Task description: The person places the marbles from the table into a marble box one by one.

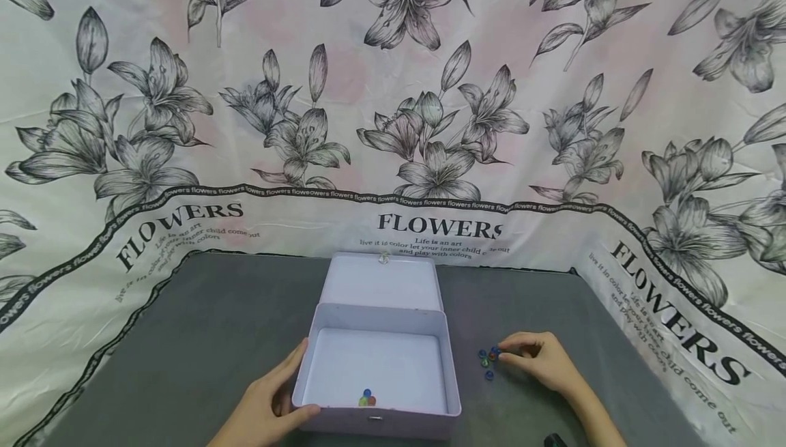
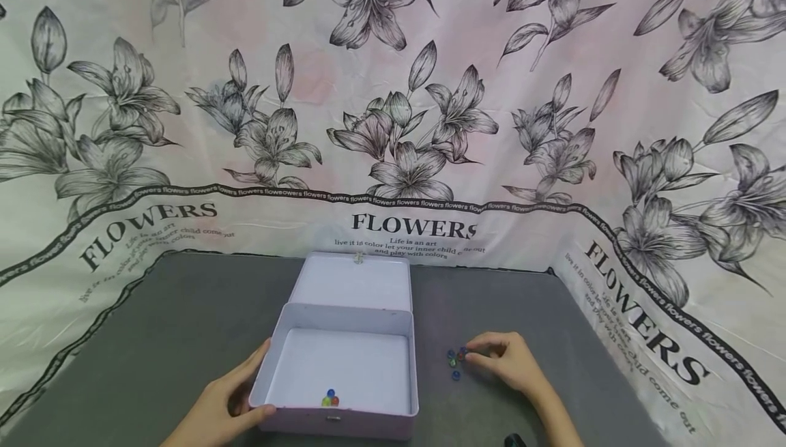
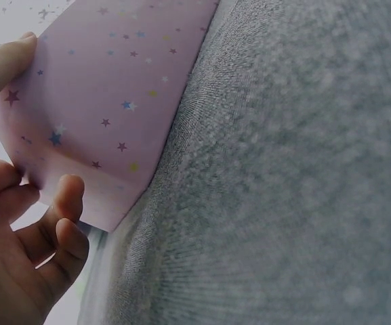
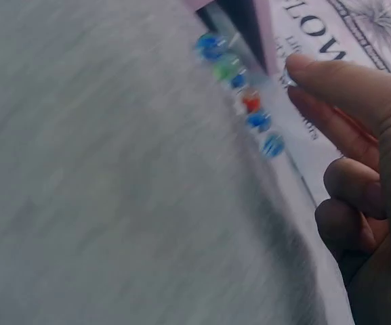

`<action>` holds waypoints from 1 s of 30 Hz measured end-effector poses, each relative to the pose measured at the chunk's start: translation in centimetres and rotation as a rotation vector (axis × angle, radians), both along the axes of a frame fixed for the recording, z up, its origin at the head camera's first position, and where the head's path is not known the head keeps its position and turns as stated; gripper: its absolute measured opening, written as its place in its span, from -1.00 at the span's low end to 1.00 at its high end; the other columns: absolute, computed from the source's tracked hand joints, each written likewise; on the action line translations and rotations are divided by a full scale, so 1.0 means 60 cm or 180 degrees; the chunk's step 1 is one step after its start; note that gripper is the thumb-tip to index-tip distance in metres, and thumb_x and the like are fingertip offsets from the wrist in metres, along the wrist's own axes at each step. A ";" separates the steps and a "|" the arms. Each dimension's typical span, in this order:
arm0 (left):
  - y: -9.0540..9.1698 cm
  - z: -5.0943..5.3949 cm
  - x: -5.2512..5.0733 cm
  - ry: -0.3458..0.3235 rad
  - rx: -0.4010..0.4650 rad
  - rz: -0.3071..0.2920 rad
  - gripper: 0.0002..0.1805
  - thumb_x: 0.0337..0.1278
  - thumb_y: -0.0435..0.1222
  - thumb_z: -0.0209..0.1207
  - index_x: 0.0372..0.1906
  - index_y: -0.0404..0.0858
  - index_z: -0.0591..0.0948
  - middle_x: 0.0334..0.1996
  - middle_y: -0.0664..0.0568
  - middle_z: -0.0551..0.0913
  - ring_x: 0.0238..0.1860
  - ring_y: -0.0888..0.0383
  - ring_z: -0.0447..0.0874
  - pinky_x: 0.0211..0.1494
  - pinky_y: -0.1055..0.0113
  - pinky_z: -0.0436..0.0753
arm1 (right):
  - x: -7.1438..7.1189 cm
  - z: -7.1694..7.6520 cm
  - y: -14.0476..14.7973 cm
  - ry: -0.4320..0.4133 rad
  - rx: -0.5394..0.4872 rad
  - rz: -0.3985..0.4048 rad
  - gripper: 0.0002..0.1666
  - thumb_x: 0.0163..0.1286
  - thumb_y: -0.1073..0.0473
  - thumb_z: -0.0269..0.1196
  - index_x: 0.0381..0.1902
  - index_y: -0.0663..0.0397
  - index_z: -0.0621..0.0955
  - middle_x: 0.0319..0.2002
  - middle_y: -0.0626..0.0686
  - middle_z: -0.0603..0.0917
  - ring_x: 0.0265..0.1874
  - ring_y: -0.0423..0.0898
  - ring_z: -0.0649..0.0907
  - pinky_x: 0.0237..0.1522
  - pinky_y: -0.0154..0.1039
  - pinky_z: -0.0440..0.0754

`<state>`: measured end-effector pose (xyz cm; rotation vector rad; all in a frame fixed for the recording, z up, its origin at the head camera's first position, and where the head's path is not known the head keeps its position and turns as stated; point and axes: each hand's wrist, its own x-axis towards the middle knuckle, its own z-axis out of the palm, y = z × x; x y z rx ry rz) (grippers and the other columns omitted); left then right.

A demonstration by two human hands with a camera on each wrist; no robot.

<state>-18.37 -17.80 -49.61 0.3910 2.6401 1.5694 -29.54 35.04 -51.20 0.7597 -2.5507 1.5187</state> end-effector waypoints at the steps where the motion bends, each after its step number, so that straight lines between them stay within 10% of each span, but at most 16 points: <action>1: 0.000 0.000 0.000 -0.0005 -0.0008 0.0001 0.03 0.23 -0.08 0.50 0.71 -0.02 0.20 0.44 -0.14 0.47 -0.62 0.38 0.35 -0.52 0.40 0.49 | -0.003 0.002 -0.001 0.0040 -0.0010 0.0010 -0.84 0.33 0.37 0.48 -0.13 0.18 0.84 -0.20 0.11 0.83 -0.76 -0.26 0.24 -0.72 -0.31 0.34; 19: 0.001 0.002 0.000 -0.0006 -0.0040 0.0006 0.05 0.20 -0.06 0.52 0.70 -0.08 0.22 0.43 -0.14 0.47 -0.63 0.39 0.34 -0.53 0.41 0.48 | -0.056 0.121 -0.029 0.0574 -0.0096 -0.0224 -0.82 0.31 0.45 0.46 -0.14 0.21 0.83 -0.18 -0.20 0.81 -0.74 -0.16 0.14 -0.68 -0.19 0.24; 30: 0.003 0.004 -0.001 -0.0069 -0.0033 0.0030 0.06 0.19 -0.05 0.52 0.70 -0.10 0.21 0.41 -0.18 0.47 -0.64 0.38 0.34 -0.52 0.41 0.49 | -0.072 0.142 -0.055 0.0486 -0.0097 -0.0262 -0.82 0.34 0.38 0.47 -0.10 0.23 0.83 -0.16 -0.25 0.80 -0.71 -0.28 0.15 -0.65 -0.19 0.24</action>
